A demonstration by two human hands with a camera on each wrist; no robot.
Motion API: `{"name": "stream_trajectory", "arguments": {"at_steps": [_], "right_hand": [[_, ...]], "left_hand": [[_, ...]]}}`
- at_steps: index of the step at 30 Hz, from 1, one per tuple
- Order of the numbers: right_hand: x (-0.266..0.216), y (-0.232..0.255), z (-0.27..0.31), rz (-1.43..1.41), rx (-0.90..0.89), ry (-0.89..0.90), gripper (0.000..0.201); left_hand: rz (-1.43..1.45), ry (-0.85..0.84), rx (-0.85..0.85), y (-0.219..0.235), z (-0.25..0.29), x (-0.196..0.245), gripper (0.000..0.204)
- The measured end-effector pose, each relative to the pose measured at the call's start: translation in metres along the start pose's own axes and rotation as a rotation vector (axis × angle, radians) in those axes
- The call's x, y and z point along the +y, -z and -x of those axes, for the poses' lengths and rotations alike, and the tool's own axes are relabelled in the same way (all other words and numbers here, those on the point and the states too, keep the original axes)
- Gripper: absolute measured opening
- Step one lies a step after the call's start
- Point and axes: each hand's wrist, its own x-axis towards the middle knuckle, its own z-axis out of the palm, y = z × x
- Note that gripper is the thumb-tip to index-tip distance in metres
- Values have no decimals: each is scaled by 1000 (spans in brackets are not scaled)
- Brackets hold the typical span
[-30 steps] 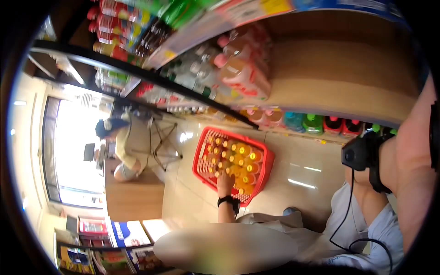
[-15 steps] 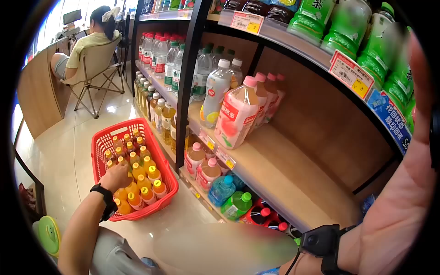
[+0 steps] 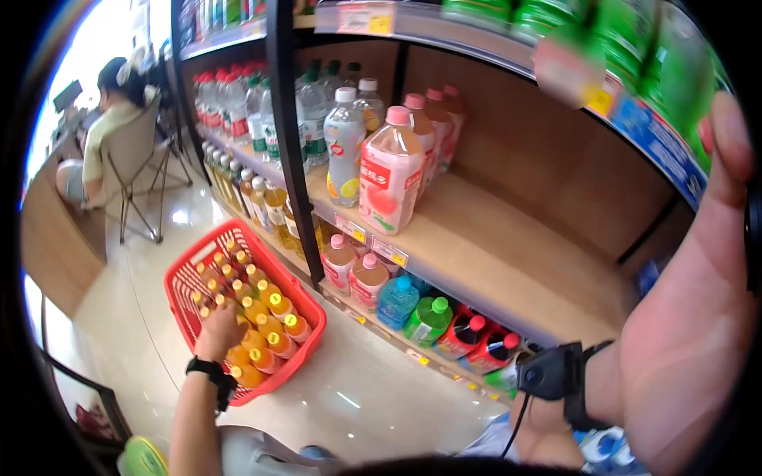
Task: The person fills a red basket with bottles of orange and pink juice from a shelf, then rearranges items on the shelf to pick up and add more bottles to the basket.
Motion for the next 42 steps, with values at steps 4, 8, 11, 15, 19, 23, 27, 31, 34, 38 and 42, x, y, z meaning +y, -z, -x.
{"name": "stream_trajectory", "arguments": {"at_steps": [4, 8, 11, 15, 19, 23, 27, 31, 34, 38, 42], "right_hand": [[-19, -6, -1, 17, -83, 97, 66], [0, -16, -7, -8, -87, 133, 66], [2, -25, -7, -33, -95, 105, 67], [1, -38, -5, -67, -102, 107, 67], [-2, -50, -4, -119, -108, 96, 67], [-9, -61, -2, -150, -114, 104, 68], [-20, -72, -3, -182, -121, 114, 68], [-31, -84, -9, -219, -123, 117, 69], [-40, -91, -17, -224, -101, 114, 69], [-45, -104, -27, -199, -61, 132, 69], [-34, -108, -26, -75, 34, 16, 71]], "left_hand": [[9, 28, -59, 10, 2, 9, 40], [-22, 31, -58, 8, 1, 6, 41], [37, 40, -26, 12, 10, 11, 39], [2, 40, -17, 11, 5, 11, 44], [16, 49, -51, 19, 12, 13, 43], [-1, 36, -18, 13, 4, 9, 38], [-11, 36, -42, 15, 3, 17, 40], [5, -8, -50, 7, -3, 19, 40], [-1, -37, -28, 3, -7, 21, 42], [31, -39, 44, -4, -16, 24, 42], [102, -74, 250, -10, -28, 43, 36]]}}
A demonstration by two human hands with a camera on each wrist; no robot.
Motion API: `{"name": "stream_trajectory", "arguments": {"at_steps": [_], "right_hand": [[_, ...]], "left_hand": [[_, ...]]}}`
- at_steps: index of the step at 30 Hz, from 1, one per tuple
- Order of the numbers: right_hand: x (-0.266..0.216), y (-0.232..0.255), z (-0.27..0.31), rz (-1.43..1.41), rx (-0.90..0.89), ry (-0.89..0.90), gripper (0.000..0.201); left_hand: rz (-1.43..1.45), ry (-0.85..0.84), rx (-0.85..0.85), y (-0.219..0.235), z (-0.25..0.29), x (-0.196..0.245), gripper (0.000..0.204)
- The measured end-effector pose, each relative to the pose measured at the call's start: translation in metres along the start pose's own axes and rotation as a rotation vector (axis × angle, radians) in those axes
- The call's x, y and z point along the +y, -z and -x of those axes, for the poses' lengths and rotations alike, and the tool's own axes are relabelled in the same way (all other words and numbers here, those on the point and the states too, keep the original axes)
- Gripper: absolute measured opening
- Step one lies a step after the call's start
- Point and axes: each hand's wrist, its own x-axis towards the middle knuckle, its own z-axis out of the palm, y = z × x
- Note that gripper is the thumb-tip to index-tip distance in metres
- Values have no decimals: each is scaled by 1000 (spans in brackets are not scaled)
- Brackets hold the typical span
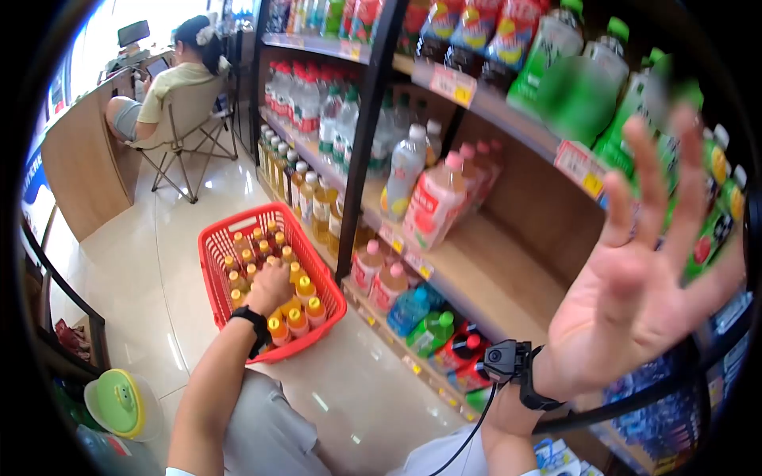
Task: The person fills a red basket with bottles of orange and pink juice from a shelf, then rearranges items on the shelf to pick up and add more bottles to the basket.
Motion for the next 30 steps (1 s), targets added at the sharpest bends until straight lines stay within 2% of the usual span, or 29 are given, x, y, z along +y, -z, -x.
{"name": "stream_trajectory", "arguments": {"at_steps": [2, 3, 6, 7, 8, 10, 11, 12, 13, 14, 15, 17, 18, 19, 20, 21, 22, 23, 24, 25, 26, 27, 28, 29, 30], "right_hand": [[-2, -5, 3, -30, 83, -184, 64], [0, -7, 4, -44, 115, -214, 58], [5, 3, 4, -77, 127, -208, 57], [6, 3, 4, -56, 131, -163, 46], [5, 3, 5, -55, 137, -192, 46], [8, 6, 6, -167, -139, -322, 36], [7, -1, 8, -133, -273, -453, 28], [12, -8, 11, -221, -322, -657, 23], [30, -8, 20, -215, -470, -743, 24], [50, -7, 29, -69, -624, -740, 24], [78, -7, 45, 43, -685, -617, 25], [114, -8, 67, 303, -653, -610, 28], [136, -8, 82, 440, -573, -519, 29], [154, 2, 96, 566, -540, -348, 29], [155, 42, 97, 644, -571, -344, 29], [161, 33, 101, 657, -554, -415, 30], [164, -8, 108, 596, -563, -482, 32], [158, -10, 105, 388, -577, -677, 33], [162, -8, 114, 484, -562, -563, 35], [166, 6, 119, 494, -513, -561, 38], [170, -13, 126, 417, -470, -544, 41], [175, -16, 133, 462, -448, -539, 44], [177, -8, 139, 460, -405, -427, 45], [173, 10, 139, 497, -369, -479, 47], [173, -9, 147, 455, -330, -536, 50]], "left_hand": [[39, -31, 88, 7, -2, 18, 35], [45, -59, 85, 9, -2, 27, 34], [59, -136, 107, 3, -9, 42, 31], [63, -136, 62, 4, -11, 47, 36], [54, -153, 57, 5, -12, 52, 40], [80, -237, 219, 5, -14, 60, 31], [113, -216, 155, 13, -14, 66, 38], [142, -202, 90, 22, -17, 72, 45], [172, -225, 94, 24, -19, 75, 48], [175, -242, 73, 25, -21, 78, 52], [170, -257, 64, 29, -22, 85, 53], [182, -357, 89, 34, -17, 88, 50], [82, -358, 5, 36, -16, 88, 50], [205, -395, -30, -1, -5, 143, 50], [252, -452, -35, -13, -12, 182, 49], [160, -437, -19, 9, -22, 150, 48], [59, -351, -8, 35, -14, 98, 48], [89, -322, -23, 36, -12, 101, 47], [153, -316, -21, 38, -9, 105, 49], [158, -393, 17, 33, -12, 116, 49], [125, -393, 63, 36, -5, 94, 50], [134, -366, 56, 36, -6, 95, 50], [117, -292, -48, 48, -1, 112, 49], [144, -349, -10, 42, -2, 123, 48], [133, -340, 26, 43, 2, 105, 48]]}}
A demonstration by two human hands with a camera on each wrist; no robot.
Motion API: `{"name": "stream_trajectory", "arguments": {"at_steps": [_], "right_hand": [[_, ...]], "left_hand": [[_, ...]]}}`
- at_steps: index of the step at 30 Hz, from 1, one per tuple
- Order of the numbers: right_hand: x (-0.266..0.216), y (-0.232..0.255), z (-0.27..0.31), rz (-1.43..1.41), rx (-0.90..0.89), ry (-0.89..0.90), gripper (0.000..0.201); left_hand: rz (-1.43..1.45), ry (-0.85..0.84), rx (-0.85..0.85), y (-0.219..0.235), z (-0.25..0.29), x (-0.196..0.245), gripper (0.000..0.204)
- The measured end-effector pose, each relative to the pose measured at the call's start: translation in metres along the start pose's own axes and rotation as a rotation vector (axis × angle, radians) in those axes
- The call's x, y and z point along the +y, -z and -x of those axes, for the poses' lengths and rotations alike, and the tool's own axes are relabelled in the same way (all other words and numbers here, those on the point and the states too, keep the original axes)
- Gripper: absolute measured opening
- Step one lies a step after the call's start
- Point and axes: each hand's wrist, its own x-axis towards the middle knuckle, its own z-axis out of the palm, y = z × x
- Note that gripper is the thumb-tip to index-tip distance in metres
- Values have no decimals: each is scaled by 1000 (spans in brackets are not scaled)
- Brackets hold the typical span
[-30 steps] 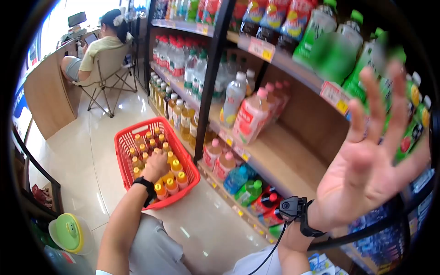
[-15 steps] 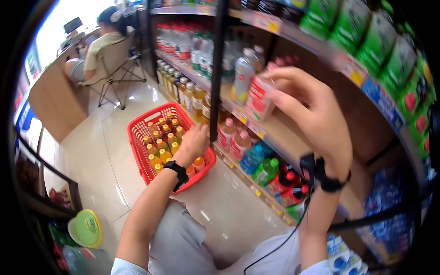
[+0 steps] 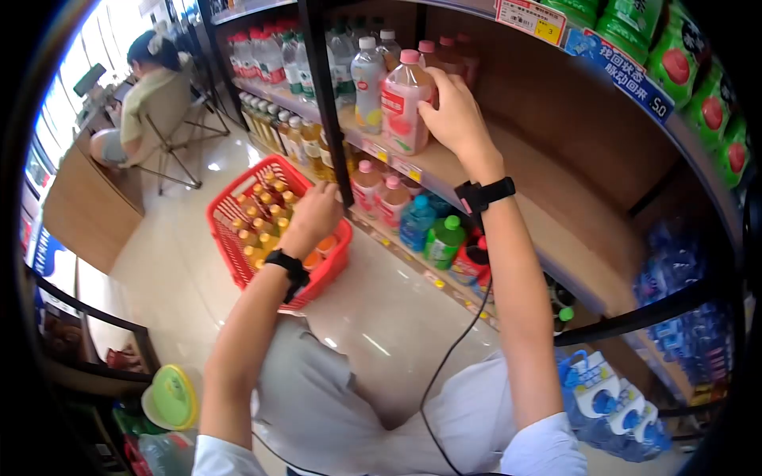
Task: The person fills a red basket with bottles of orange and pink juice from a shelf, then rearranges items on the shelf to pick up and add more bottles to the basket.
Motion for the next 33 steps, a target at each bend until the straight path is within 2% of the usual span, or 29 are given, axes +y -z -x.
{"name": "stream_trajectory", "arguments": {"at_steps": [1, 2, 3, 4, 6, 8, 10, 12, 13, 15, 17, 18, 19, 21, 22, 23, 24, 26, 27, 28, 29, 30, 32, 33], "right_hand": [[-6, -13, 1, -120, -63, -67, 52], [3, -6, 0, -166, -112, -136, 54], [16, -22, 8, -11, 1, -72, 58], [17, -24, 13, -13, -83, -201, 65], [13, -39, 12, -144, -75, -269, 76], [5, -46, 11, -139, -45, -305, 81], [3, -52, 17, -110, -38, -338, 85], [8, -60, 13, -108, 127, -270, 84], [5, -54, 11, -170, 125, -300, 79], [5, -52, 12, -218, 154, -301, 70], [10, -50, 13, -277, 144, -295, 73], [15, -50, 15, -259, 155, -227, 75], [10, -50, 12, -243, 153, -232, 75], [-1, -41, 9, -197, 128, -181, 75], [-11, -34, 5, -161, 95, -144, 75], [-29, -23, 2, -168, 64, -104, 74], [-46, -15, 1, -138, 19, -146, 74], [-69, -4, -2, -79, -39, -95, 73], [-79, -2, -6, -55, -43, -81, 73], [-89, 1, -6, -151, -83, -88, 73], [-101, 5, -1, -243, -138, -109, 74], [-113, 8, 4, -214, -181, -130, 74], [-136, 11, 12, -391, -260, -335, 77], [-135, 9, 20, -403, -301, -347, 78]], "left_hand": [[-36, -7, -7, 3, -1, 3, 46], [-38, -39, 17, 10, 1, 8, 45], [-33, -77, 47, 11, -6, 6, 44], [-49, -93, 69, 21, -7, 8, 43], [-62, -154, 102, 49, -8, 3, 44], [-90, -137, 91, 82, -11, 7, 43], [-37, -59, -40, 122, -3, 20, 46], [-7, 28, -171, 154, -1, 29, 47], [-3, 42, -138, 167, 2, 42, 47], [591, 266, -218, 195, 10, 71, 48], [1021, 262, -231, 203, 13, 87, 50], [1099, 276, -216, 200, 11, 93, 50], [1191, 271, -174, 190, 6, 88, 49], [1180, 234, -118, 154, -12, 74, 45], [1220, 201, -44, 122, -25, 62, 45], [1295, 256, 14, 100, -32, 59, 45], [1311, 337, -68, 110, -30, 65, 51], [1472, 285, -18, 85, -31, 57, 66], [1433, 251, -37, 75, -34, 47, 70], [1404, 230, -56, 70, -32, 44, 74], [1445, 215, -67, 86, -23, 46, 83], [1554, 165, 2, 67, -32, 36, 89], [1501, -157, 157, 47, -30, 32, 90], [1523, -142, 131, 52, -24, 32, 90]]}}
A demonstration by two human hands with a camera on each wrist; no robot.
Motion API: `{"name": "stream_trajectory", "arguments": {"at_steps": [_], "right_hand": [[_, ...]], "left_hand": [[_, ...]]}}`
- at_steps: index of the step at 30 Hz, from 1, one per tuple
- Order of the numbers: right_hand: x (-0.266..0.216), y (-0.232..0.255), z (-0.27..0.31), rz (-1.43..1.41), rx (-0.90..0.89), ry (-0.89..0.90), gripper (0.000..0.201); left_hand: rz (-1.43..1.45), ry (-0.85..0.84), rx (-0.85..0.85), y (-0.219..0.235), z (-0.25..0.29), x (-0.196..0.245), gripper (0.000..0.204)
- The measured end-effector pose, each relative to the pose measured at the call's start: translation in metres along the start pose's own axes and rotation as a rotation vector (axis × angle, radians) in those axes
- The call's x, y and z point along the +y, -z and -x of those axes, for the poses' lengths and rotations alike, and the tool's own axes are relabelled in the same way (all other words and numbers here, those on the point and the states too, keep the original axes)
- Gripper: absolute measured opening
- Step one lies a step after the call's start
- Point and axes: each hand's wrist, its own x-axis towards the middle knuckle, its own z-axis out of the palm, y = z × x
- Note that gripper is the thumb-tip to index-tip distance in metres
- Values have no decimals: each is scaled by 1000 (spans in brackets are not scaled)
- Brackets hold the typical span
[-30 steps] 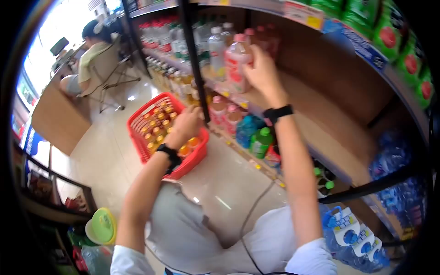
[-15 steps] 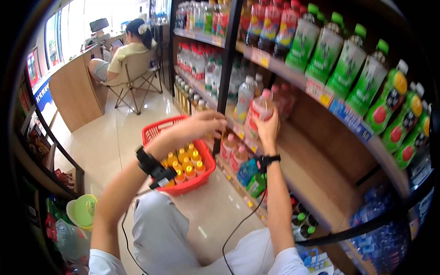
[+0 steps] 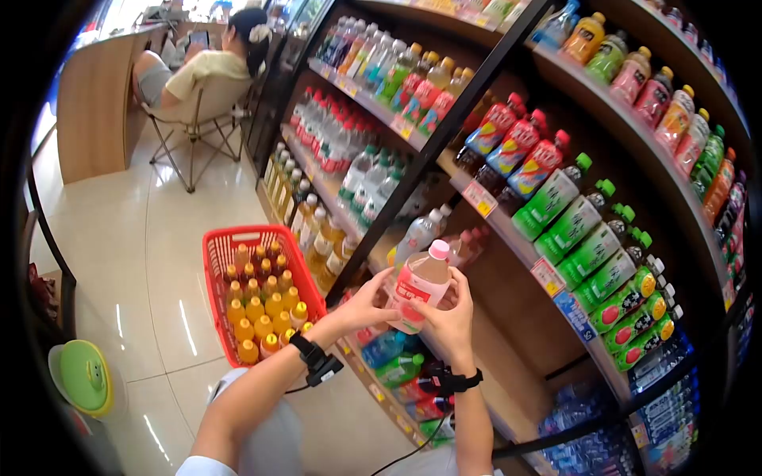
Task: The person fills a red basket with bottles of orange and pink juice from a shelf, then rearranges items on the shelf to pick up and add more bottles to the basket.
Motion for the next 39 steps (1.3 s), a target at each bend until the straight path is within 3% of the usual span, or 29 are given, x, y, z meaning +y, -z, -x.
{"name": "stream_trajectory", "arguments": {"at_steps": [2, 6, 10, 15, 17, 19, 21, 22, 23, 26, 27, 28, 31, 33, 35, 37, 39], "right_hand": [[8, -9, 19, 25, -10, -46, 78], [31, -22, 54, 111, -55, -183, 78], [53, -33, 87, 110, -26, -396, 76], [90, -52, 105, 135, -8, -483, 77], [119, -62, 112, 226, -83, -497, 76], [141, -79, 127, 256, -94, -460, 76], [154, -88, 128, 352, -142, -504, 77], [159, -90, 132, 387, -197, -479, 80], [166, -89, 134, 379, -191, -463, 80], [191, -98, 142, 458, -316, -545, 82], [200, -105, 146, 445, -303, -541, 82], [204, -114, 149, 440, -287, -452, 86], [227, -121, 155, 459, -253, -288, 96], [246, -127, 162, 299, -401, -444, 97], [264, -131, 164, 335, -428, -417, 95], [274, -139, 161, 309, -500, -503, 95], [279, -142, 159, 345, -445, -455, 92]], "left_hand": [[57, 155, -152, -1, 13, 20, 87], [-51, 116, -256, 4, 19, -51, 81], [-157, 347, -481, 7, 30, -44, 75], [-352, 402, -508, 20, 33, -72, 82], [-496, 772, -428, 26, 31, -75, 87], [-566, 808, -434, 37, 36, -82, 86], [-437, 643, -512, 45, 38, -114, 86], [-639, 477, -575, 42, 44, -120, 76], [-668, 551, -701, 34, 40, -130, 67], [-714, 693, -695, 25, 45, -144, 59], [-706, 755, -592, 26, 47, -146, 56], [-697, 814, -487, 27, 51, -149, 54], [-749, 922, -480, 28, 61, -183, 54], [-799, 860, -436, 26, 75, -198, 53], [-853, 803, -398, 25, 78, -205, 53], [-890, 804, -399, 25, 76, -206, 51], [-917, 831, -436, 24, 69, -205, 55]]}}
